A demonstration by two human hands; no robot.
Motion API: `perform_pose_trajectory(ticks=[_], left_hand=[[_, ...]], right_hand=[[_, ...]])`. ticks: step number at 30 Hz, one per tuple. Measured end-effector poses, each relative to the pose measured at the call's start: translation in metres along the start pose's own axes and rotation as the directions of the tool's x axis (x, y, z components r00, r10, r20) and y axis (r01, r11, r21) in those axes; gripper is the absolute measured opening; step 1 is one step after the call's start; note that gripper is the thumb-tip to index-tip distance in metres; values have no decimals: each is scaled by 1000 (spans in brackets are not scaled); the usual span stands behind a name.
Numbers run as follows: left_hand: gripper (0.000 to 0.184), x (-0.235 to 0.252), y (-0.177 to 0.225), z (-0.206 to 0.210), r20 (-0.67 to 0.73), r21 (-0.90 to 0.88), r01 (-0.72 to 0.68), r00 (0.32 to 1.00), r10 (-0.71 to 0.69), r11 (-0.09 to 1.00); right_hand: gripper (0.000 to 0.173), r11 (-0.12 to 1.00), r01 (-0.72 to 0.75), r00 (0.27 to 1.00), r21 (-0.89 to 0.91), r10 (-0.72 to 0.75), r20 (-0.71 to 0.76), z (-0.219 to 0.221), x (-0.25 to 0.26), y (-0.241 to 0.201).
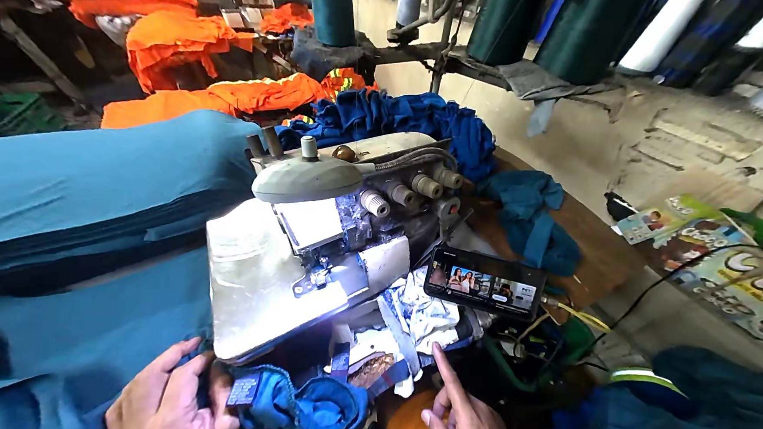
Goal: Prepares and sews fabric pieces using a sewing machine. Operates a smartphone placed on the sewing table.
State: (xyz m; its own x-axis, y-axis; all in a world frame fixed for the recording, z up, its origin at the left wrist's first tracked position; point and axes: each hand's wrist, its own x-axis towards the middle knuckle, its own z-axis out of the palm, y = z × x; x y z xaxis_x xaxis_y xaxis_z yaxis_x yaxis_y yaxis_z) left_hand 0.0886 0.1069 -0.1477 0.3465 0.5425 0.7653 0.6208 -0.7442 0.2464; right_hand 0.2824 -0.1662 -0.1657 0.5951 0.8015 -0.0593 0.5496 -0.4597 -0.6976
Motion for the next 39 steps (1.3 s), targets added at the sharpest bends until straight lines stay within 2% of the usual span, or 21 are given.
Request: perform_pose_trajectory(ticks=[14,18,21,25,34,36,37,39], left_hand=[[26,1,1,0,2,3,8,1000,-8,1000],[27,0,1,0,-2,-4,7,1000,-7,1000],[27,0,-1,0,10,-8,-6,1000,6,1000],[27,-1,0,-1,19,0,6,1000,-6,1000],[27,-1,-1,-1,14,12,-10,1000,10,1000],[26,0,0,-1,16,10,-9,1000,8,1000],[26,1,1,-1,15,8,-10,1000,10,1000],[26,0,-1,-1,15,5,-12,1000,12,1000]], right_hand=[[83,1000,-16,998,3,16,65,-2,0,-8],[81,1000,14,999,12,-15,42,-3,-1,-4],[75,993,47,999,106,-49,16,-3,0,-1],[77,933,24,999,358,-39,34,-2,-1,1],[76,796,-4,998,606,-38,56,-2,-4,13],[67,799,55,998,599,-38,-42,-7,-4,10],[60,846,129,987,517,-60,-148,-9,-3,9],[45,937,266,913,226,-169,-372,-15,5,10]])
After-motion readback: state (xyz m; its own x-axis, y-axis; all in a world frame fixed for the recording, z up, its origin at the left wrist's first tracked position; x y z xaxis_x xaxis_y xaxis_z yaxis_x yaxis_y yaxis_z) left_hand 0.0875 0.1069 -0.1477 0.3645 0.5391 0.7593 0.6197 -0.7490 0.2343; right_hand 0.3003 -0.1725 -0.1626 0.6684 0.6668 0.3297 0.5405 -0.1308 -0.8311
